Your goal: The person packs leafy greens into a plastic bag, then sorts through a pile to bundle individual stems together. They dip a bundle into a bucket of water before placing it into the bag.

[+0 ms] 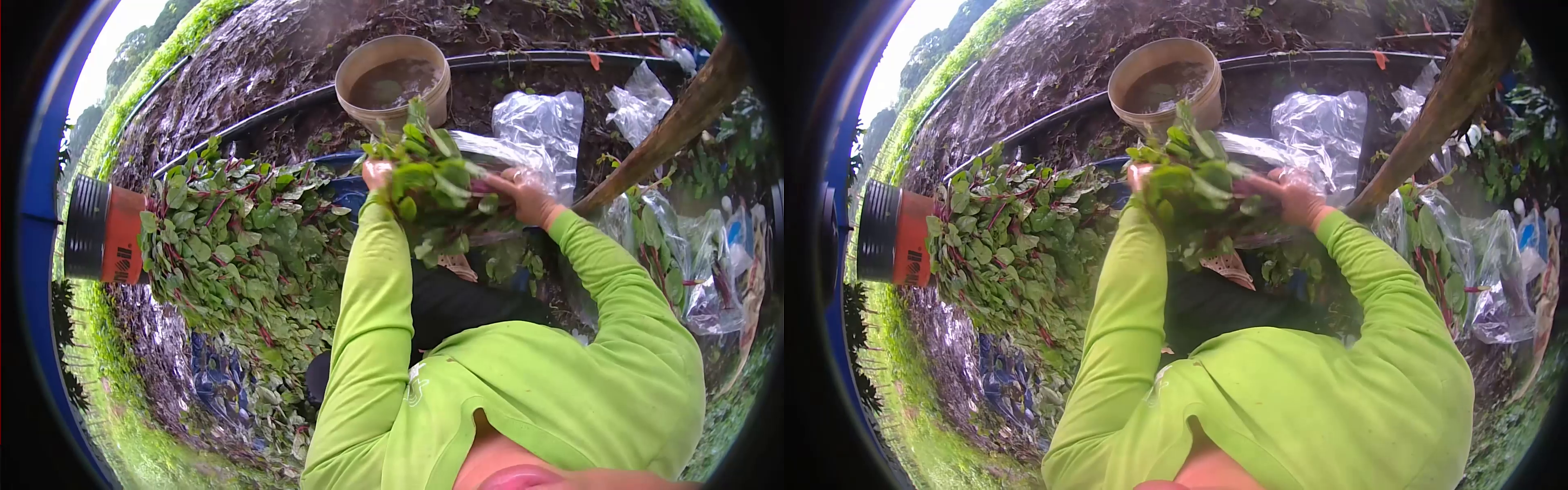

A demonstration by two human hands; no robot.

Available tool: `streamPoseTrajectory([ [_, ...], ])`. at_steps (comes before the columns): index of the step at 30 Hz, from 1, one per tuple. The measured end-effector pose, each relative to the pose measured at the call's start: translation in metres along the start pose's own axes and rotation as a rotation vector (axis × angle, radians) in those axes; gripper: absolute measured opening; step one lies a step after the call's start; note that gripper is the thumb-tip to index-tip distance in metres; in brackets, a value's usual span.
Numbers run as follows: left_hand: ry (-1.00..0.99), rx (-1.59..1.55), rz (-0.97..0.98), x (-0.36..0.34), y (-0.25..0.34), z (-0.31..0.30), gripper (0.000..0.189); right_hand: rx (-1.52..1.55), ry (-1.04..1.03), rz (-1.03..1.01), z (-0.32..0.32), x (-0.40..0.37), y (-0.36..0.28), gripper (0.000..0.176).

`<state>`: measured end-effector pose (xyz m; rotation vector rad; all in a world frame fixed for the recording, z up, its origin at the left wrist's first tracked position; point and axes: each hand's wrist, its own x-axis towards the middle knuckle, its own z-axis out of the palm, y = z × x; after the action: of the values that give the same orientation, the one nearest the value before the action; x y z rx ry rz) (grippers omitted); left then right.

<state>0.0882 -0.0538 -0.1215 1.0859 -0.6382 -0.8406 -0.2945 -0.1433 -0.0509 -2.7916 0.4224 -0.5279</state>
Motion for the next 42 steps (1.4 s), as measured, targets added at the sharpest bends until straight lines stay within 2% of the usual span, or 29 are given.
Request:
streamPoseTrajectory([
  [2,-0.036,-0.107,-0.052,0.009,-0.014,-0.012,0.031,-0.160,-0.034,-0.124,0.003,-0.003,0.000,0.082],
  [4,-0.014,-0.183,-0.286,-0.006,0.020,0.003,0.031,-0.200,-0.072,-0.156,-0.006,-0.002,-0.006,0.081],
  [5,0.038,-0.214,-0.334,-0.045,0.069,0.040,0.035,-0.238,-0.094,-0.156,-0.009,-0.001,-0.008,0.081],
  [7,-0.096,-0.113,-0.369,-0.028,0.062,0.025,0.035,-0.341,-0.135,-0.142,-0.018,0.002,-0.014,0.083],
  [10,-0.199,-0.262,-0.307,-0.009,0.038,0.015,0.033,0.105,-0.323,0.238,-0.038,0.019,-0.019,0.074],
  [11,-0.212,-0.509,-0.337,-0.004,0.027,0.017,0.032,0.248,-0.379,0.352,-0.037,0.025,-0.004,0.071],
  [13,-0.191,-0.236,-0.164,-0.027,0.071,0.042,0.023,0.535,-0.481,0.580,-0.025,0.036,0.040,0.067],
  [15,-0.309,0.289,0.264,-0.013,0.062,0.035,0.023,0.405,-0.515,0.621,-0.020,0.049,0.057,0.062],
  [17,-0.186,0.460,0.457,-0.014,0.049,0.031,0.020,0.247,-0.485,0.657,-0.020,0.051,0.044,0.061],
  [18,-0.108,0.548,0.545,-0.013,0.039,0.027,0.019,0.146,-0.357,0.573,-0.014,0.043,0.035,0.062],
  [19,-0.013,0.454,0.391,-0.011,0.033,0.019,0.022,0.043,-0.228,0.484,-0.009,0.034,0.025,0.062],
  [20,0.143,0.612,0.393,-0.023,0.040,0.026,0.020,-0.060,-0.102,0.394,-0.005,0.024,0.015,0.063],
  [21,0.300,0.764,0.370,-0.036,0.049,0.034,0.019,0.008,-0.121,0.337,-0.018,0.015,-0.005,0.066],
  [24,0.298,1.177,0.256,0.011,-0.017,-0.009,0.019,-0.121,-0.193,-0.020,-0.027,0.002,-0.023,0.068],
  [26,0.179,0.554,-0.133,0.044,-0.076,-0.022,0.019,-0.173,-0.136,-0.148,-0.016,-0.003,-0.020,0.068],
  [27,0.136,0.230,-0.254,0.009,-0.020,0.008,0.020,-0.199,-0.111,-0.215,-0.013,-0.004,-0.018,0.068],
  [28,0.086,0.048,-0.317,-0.025,0.038,0.041,0.021,-0.128,-0.160,-0.109,-0.018,-0.002,-0.019,0.068],
  [30,-0.005,-0.030,-0.313,-0.049,0.095,0.077,0.025,0.021,-0.261,0.101,-0.033,0.011,-0.025,0.068],
  [31,-0.029,0.053,-0.201,-0.043,0.092,0.078,0.029,0.059,-0.361,0.283,-0.032,0.023,-0.012,0.069],
  [32,-0.078,0.045,-0.163,-0.047,0.094,0.079,0.029,0.248,-0.557,0.412,-0.030,0.039,0.016,0.063],
  [33,-0.130,0.037,-0.127,-0.053,0.101,0.084,0.030,0.396,-0.558,0.453,-0.001,0.044,0.065,0.064],
  [34,-0.184,0.030,-0.092,-0.060,0.109,0.089,0.032,0.193,-0.501,0.557,-0.031,0.052,0.041,0.065],
  [36,-0.284,0.267,-0.013,-0.069,0.124,0.086,0.037,0.060,-0.462,0.770,-0.015,0.048,0.083,0.059],
  [38,-0.384,0.490,0.117,-0.063,0.107,0.061,0.040,0.168,-0.187,0.934,0.000,0.029,0.094,0.049],
  [39,-0.279,0.655,0.206,-0.064,0.100,0.057,0.032,0.210,-0.067,0.982,-0.001,0.022,0.096,0.048],
  [42,-0.070,1.366,0.058,-0.063,0.100,0.050,0.027,0.269,0.091,1.021,-0.009,0.025,0.097,0.048],
])
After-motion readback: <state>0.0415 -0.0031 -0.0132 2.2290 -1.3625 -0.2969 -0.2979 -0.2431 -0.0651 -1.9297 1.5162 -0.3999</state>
